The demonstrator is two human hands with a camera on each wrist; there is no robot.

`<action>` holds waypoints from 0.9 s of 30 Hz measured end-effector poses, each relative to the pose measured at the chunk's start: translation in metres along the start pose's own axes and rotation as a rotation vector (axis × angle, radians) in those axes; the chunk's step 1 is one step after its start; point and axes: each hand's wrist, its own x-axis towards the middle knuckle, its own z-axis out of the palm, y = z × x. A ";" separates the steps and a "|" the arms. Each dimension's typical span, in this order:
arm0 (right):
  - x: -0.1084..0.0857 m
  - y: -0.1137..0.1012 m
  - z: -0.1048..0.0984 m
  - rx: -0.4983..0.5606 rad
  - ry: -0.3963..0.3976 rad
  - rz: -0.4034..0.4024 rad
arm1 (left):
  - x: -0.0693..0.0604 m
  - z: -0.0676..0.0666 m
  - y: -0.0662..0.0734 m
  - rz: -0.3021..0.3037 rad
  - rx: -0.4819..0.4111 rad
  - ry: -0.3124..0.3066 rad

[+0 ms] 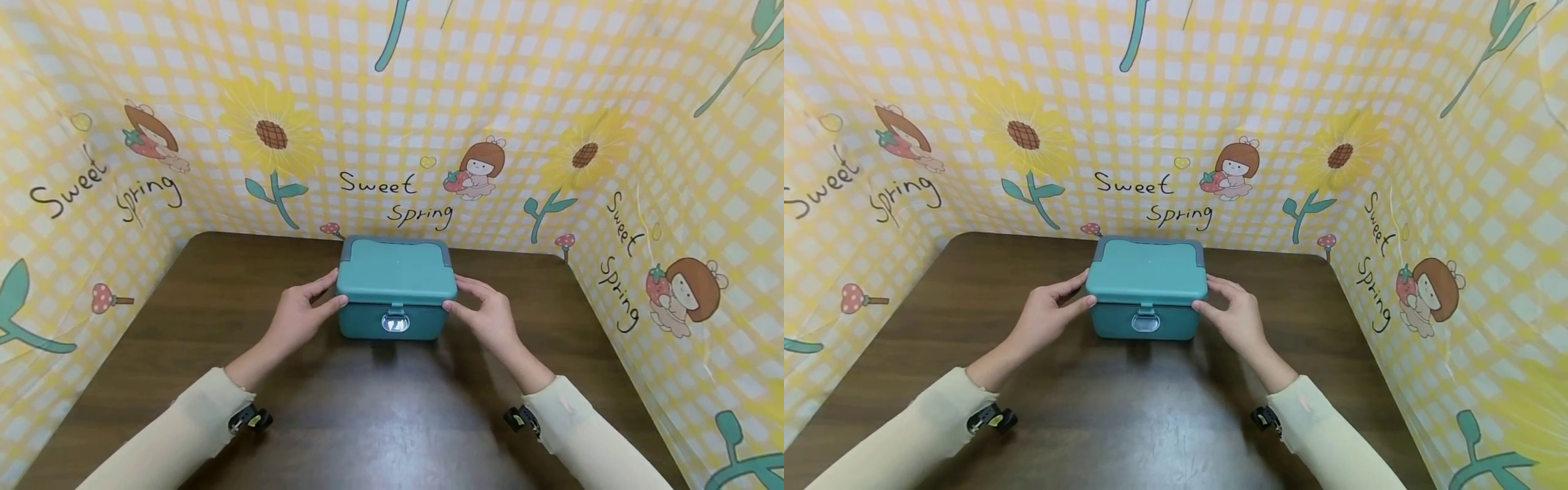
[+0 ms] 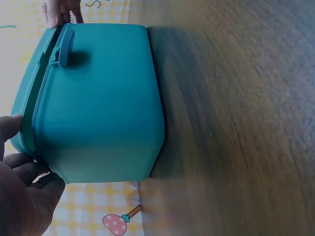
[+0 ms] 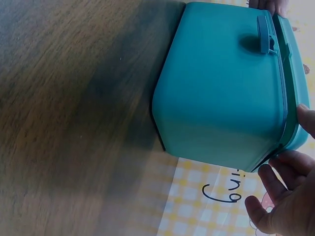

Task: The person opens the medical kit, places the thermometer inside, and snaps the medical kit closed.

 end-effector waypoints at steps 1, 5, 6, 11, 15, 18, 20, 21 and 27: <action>0.000 0.000 0.000 -0.001 0.002 0.002 | 0.000 0.001 0.000 0.005 0.010 0.003; 0.002 0.001 0.001 -0.003 0.007 0.006 | 0.001 0.002 -0.001 0.018 0.048 0.015; 0.002 0.001 0.002 -0.003 0.008 0.007 | 0.001 0.003 -0.001 0.019 0.054 0.017; 0.002 0.002 0.005 0.008 0.014 0.020 | 0.001 0.004 -0.002 0.015 0.067 0.025; 0.003 0.002 0.006 0.016 0.019 0.023 | 0.002 0.005 -0.002 0.016 0.069 0.031; 0.004 0.003 0.007 0.023 0.025 0.017 | 0.004 0.005 -0.002 0.016 0.066 0.035; 0.005 0.003 0.007 0.023 0.032 0.014 | 0.005 0.005 -0.002 0.014 0.062 0.035; 0.004 0.004 0.007 0.022 0.035 0.014 | 0.005 0.006 -0.002 0.013 0.063 0.033; 0.001 0.006 0.012 0.035 0.047 0.017 | 0.002 0.007 -0.003 -0.005 0.058 0.023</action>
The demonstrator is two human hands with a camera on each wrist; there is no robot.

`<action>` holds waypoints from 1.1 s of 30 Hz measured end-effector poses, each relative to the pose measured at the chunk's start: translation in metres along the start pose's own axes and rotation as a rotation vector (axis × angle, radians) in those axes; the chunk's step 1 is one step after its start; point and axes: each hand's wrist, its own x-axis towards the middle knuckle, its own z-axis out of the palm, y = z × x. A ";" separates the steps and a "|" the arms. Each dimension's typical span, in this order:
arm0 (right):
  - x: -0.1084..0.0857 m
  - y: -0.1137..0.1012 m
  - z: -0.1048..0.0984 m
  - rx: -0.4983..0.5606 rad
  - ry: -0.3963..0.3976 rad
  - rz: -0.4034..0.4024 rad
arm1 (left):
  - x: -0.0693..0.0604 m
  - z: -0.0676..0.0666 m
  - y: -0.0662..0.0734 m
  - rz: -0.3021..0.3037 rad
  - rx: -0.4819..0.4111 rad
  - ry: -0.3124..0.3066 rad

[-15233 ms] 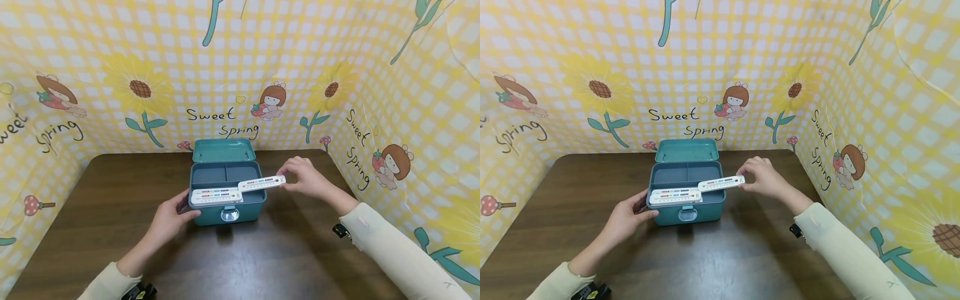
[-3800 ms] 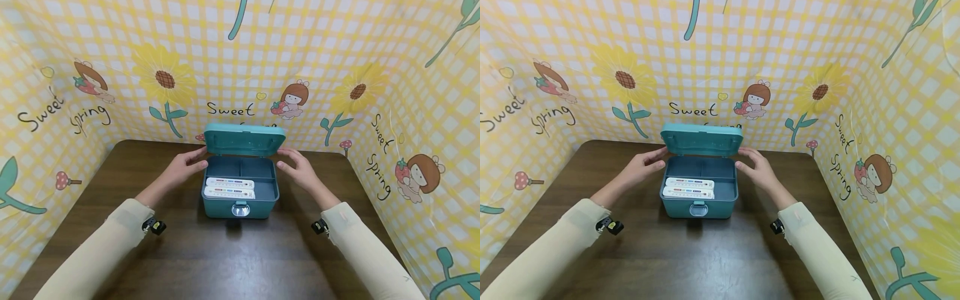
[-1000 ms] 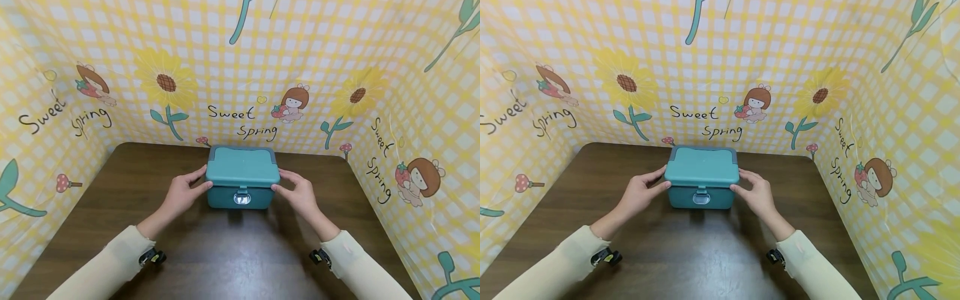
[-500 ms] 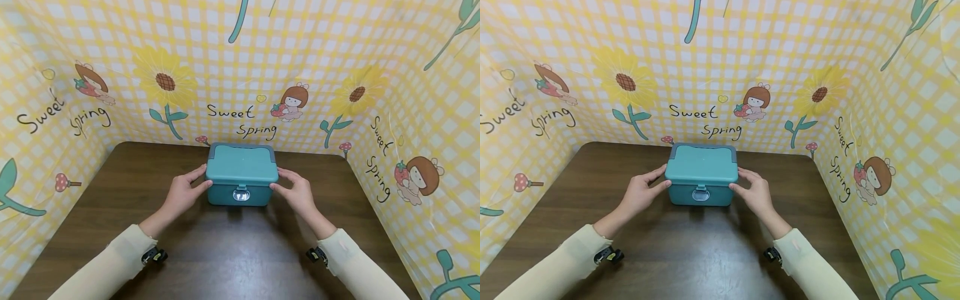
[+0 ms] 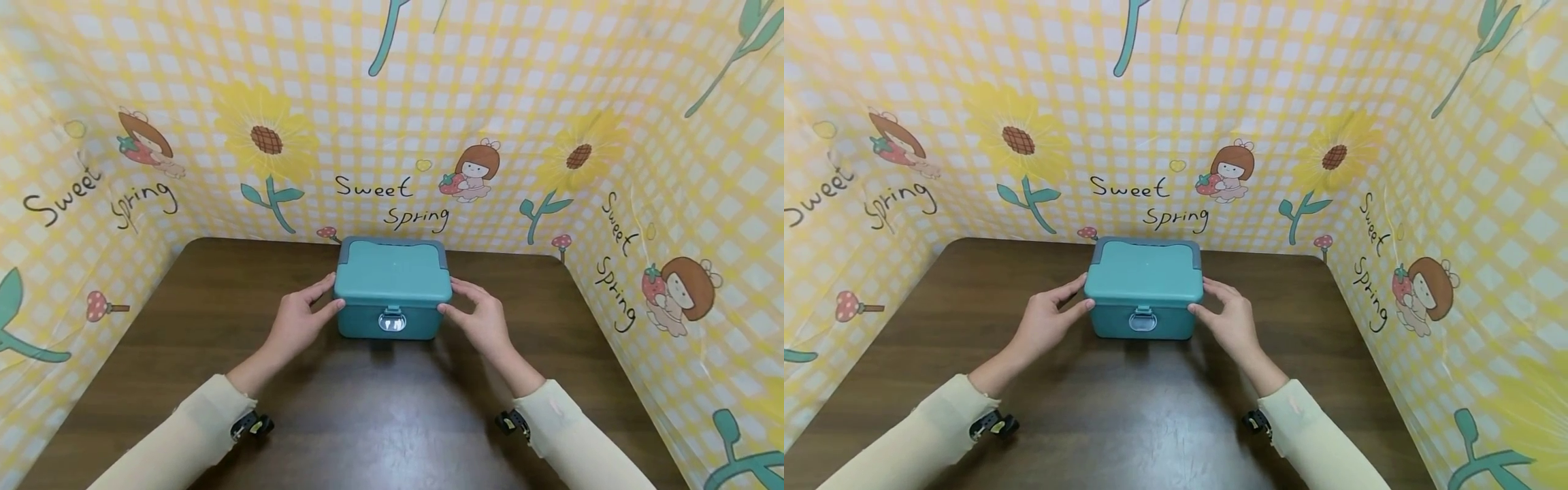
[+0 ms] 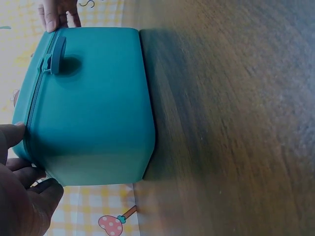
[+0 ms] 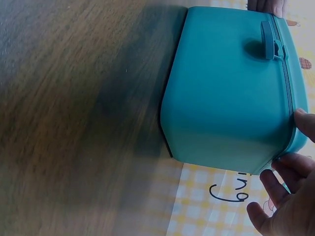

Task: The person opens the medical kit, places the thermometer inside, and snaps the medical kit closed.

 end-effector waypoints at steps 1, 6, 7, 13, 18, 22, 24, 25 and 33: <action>-0.001 0.000 0.001 0.007 0.003 0.002 | -0.001 0.000 0.000 -0.006 0.000 0.000; -0.002 0.001 0.005 0.032 0.024 0.010 | -0.005 0.003 -0.003 -0.024 -0.023 0.020; -0.002 0.001 0.006 0.036 0.029 0.015 | -0.006 0.005 -0.003 -0.024 -0.031 0.027; -0.007 0.000 0.012 0.064 0.073 0.033 | -0.006 0.013 -0.008 -0.034 -0.063 0.057; -0.012 0.000 0.018 0.110 0.120 0.044 | -0.005 0.021 -0.012 -0.108 -0.086 0.026; -0.016 0.000 0.025 0.139 0.156 0.053 | -0.004 0.024 -0.011 -0.137 -0.110 0.023; -0.018 -0.001 0.027 0.153 0.177 0.055 | -0.004 0.024 -0.011 -0.140 -0.114 0.030; -0.019 -0.001 0.029 0.159 0.189 0.058 | -0.004 0.024 -0.011 -0.139 -0.114 0.032; -0.028 -0.005 0.039 0.169 0.302 0.100 | -0.003 0.027 -0.013 -0.112 -0.124 0.022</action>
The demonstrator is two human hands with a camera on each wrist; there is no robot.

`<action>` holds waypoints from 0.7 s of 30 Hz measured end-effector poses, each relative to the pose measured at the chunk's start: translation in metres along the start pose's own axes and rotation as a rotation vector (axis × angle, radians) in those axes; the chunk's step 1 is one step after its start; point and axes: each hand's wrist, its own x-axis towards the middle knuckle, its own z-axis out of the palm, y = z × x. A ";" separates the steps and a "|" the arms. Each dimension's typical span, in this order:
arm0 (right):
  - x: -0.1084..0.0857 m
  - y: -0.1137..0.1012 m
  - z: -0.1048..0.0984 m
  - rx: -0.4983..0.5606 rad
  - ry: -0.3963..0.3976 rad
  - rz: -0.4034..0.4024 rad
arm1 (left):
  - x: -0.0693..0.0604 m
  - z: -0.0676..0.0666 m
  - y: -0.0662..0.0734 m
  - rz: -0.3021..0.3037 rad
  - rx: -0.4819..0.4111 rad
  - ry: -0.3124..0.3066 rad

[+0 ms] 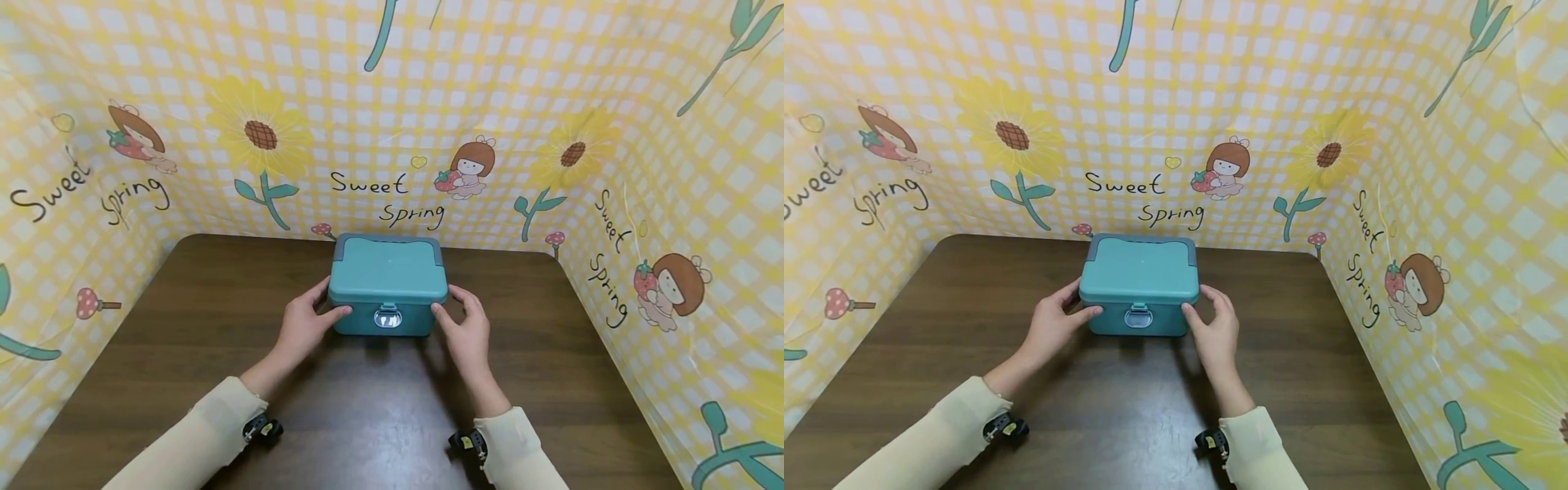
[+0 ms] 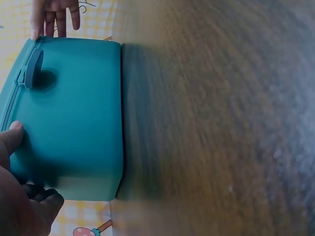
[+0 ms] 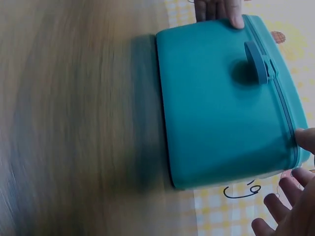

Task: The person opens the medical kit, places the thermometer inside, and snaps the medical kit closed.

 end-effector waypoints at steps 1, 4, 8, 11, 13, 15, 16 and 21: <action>-0.002 0.000 0.002 0.002 0.021 0.000 | 0.000 0.000 0.000 -0.004 -0.005 0.000; -0.009 -0.003 0.008 0.011 0.098 -0.008 | 0.000 0.001 -0.002 -0.025 -0.013 0.007; -0.022 -0.011 0.020 0.012 0.225 -0.029 | 0.000 0.003 -0.003 -0.051 0.002 0.007; -0.036 -0.017 0.033 0.025 0.304 -0.043 | -0.001 0.004 -0.003 -0.066 0.016 0.002; -0.045 -0.021 0.042 0.049 0.332 -0.049 | -0.002 0.004 -0.003 -0.068 0.019 0.001; -0.053 -0.024 0.052 0.086 0.334 -0.043 | -0.003 0.004 -0.002 -0.066 0.017 0.004; -0.057 -0.026 0.057 0.103 0.325 -0.030 | -0.003 0.004 -0.002 -0.061 0.016 0.008; -0.068 -0.031 0.082 0.134 0.261 0.082 | -0.001 0.003 -0.001 -0.044 0.025 0.021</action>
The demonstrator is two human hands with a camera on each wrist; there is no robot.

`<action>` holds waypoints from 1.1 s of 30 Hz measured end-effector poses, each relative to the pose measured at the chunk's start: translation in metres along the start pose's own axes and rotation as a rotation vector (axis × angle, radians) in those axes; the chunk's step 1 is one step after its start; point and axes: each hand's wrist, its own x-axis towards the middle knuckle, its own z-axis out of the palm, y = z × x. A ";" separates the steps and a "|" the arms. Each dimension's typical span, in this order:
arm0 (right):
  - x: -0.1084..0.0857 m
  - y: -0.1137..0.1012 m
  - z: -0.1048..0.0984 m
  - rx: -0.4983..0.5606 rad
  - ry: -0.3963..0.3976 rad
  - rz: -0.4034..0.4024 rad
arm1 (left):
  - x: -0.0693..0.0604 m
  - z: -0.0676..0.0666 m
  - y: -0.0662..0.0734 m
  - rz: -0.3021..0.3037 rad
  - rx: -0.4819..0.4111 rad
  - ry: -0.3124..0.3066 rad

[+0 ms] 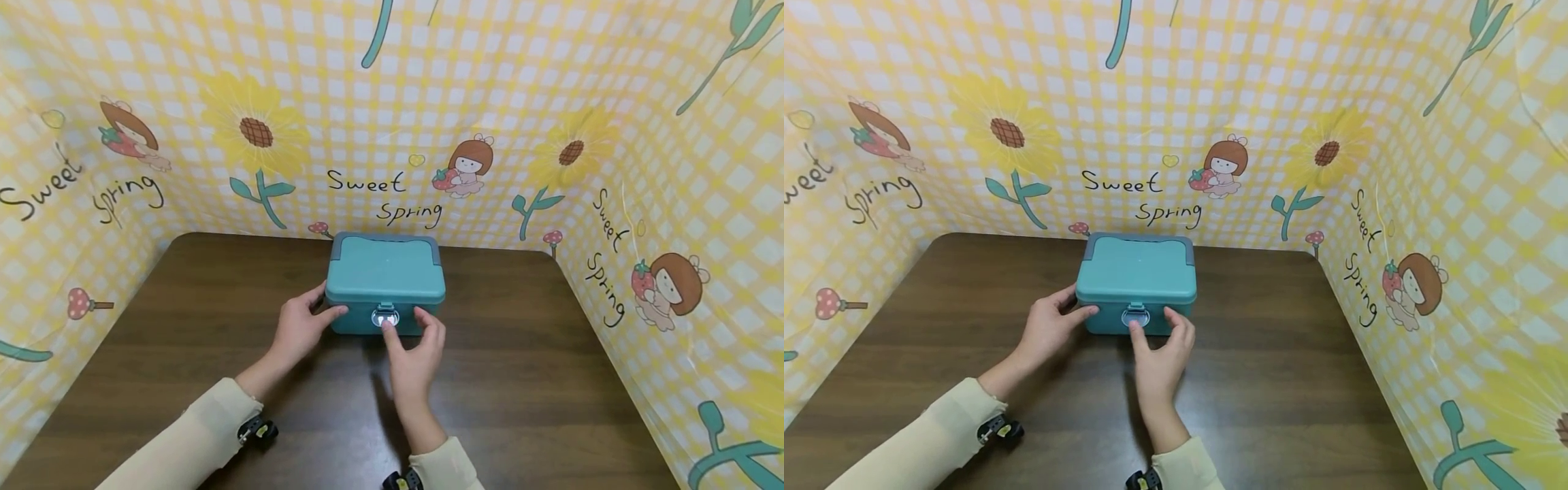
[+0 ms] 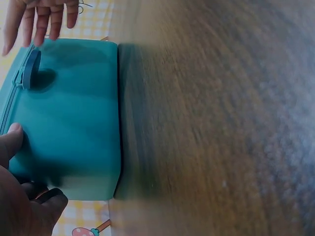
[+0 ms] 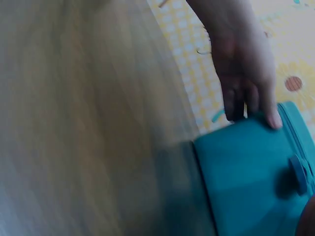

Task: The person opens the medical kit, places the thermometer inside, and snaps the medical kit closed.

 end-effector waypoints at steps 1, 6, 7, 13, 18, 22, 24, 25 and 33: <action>-0.002 0.000 0.004 -0.011 -0.003 0.026 | 0.000 0.000 0.000 0.000 0.006 0.000; -0.008 0.004 0.020 -0.048 0.010 0.105 | 0.001 0.000 0.004 0.000 0.029 0.003; -0.008 0.004 0.022 -0.054 0.014 0.113 | 0.001 0.000 0.004 0.002 0.032 0.002; -0.010 0.005 0.034 -0.071 0.044 0.127 | 0.000 0.000 0.005 -0.002 0.031 0.002; -0.014 0.006 0.037 -0.065 0.067 0.118 | -0.003 0.001 0.003 -0.002 0.014 0.002; -0.018 0.005 0.037 -0.013 0.083 0.097 | -0.004 0.001 0.002 0.006 0.000 0.009; -0.019 0.004 0.038 0.017 0.099 0.080 | -0.005 0.002 0.001 0.010 -0.002 0.014; -0.019 0.003 0.038 0.026 0.110 0.070 | -0.005 0.002 0.001 0.010 -0.002 0.017; -0.011 -0.008 0.045 -0.013 0.190 -0.014 | -0.003 0.003 -0.002 0.033 -0.014 0.031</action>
